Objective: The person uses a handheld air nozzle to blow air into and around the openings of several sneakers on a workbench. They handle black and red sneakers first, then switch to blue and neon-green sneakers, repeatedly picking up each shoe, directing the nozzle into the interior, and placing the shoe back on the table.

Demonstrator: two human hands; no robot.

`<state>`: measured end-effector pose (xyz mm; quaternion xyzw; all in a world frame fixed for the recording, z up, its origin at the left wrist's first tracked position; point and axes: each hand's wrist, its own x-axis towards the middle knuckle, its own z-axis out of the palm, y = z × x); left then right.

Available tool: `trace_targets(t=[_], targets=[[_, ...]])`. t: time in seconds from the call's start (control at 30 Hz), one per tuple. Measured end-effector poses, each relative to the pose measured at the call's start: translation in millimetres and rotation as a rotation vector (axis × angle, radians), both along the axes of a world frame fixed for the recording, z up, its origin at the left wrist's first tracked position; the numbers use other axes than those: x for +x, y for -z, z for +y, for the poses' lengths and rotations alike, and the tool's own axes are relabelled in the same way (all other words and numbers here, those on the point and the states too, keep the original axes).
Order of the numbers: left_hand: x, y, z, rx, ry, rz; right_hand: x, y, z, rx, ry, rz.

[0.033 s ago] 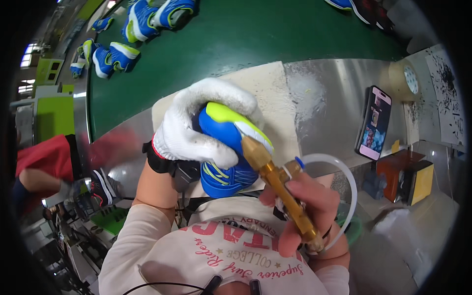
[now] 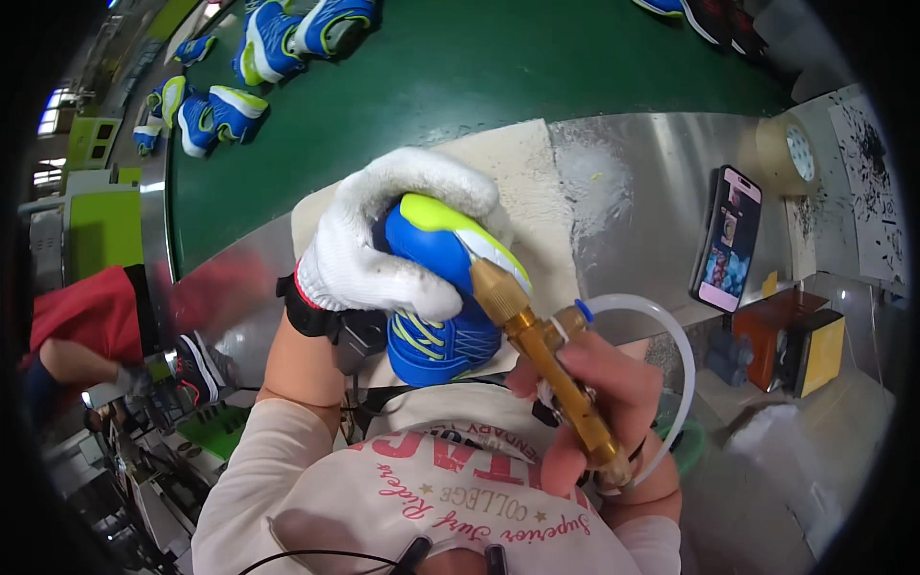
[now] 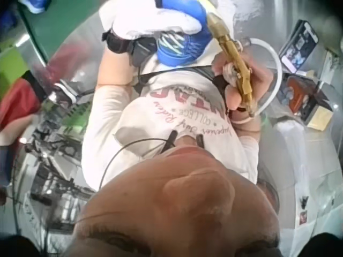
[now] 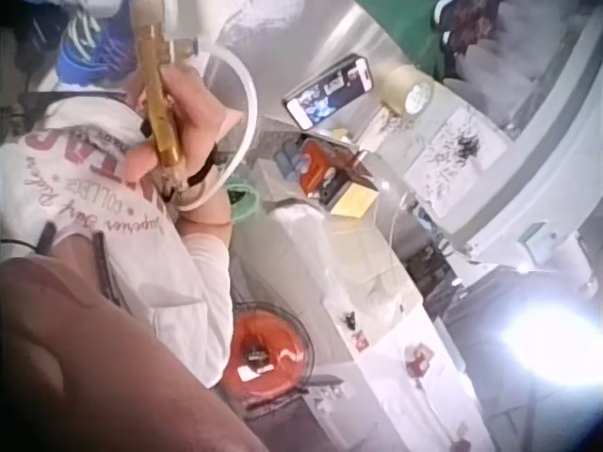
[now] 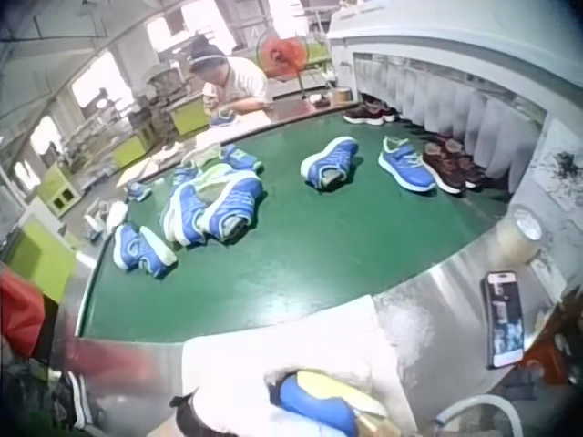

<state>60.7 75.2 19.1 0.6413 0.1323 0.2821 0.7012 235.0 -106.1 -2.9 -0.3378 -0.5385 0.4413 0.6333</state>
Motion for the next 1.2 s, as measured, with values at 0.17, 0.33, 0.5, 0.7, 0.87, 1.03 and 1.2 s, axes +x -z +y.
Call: trace_targets(t=[0.17, 0.33, 0.5, 0.7, 0.87, 1.03, 1.2], targets=[[-5, 18, 12, -0.244, -0.115, 0.062, -1, 25, 1, -0.026, 0.050, 0.029], [-15, 51, 15, -0.494, -0.240, -0.250, -11, 63, -5, -0.014, -0.073, 0.179], [-28, 73, 18, -0.588, -0.371, -0.289, -13, 70, -23, -0.156, -0.155, 0.315], [-40, 59, -10, -0.538, -0.797, -0.010, -7, 56, -38, -0.513, -0.069, 0.509], [-68, 44, -68, -0.648, -0.920, 0.097, -13, 54, -32, -0.541, -0.006, 0.648], [-75, 14, -132, -0.929, -0.857, 0.250, -24, 56, -38, -0.498, -0.012, 0.551], [-81, 13, -167, -1.216, -0.604, 0.163, -37, 58, -50, -0.345, 0.037, 0.231]])
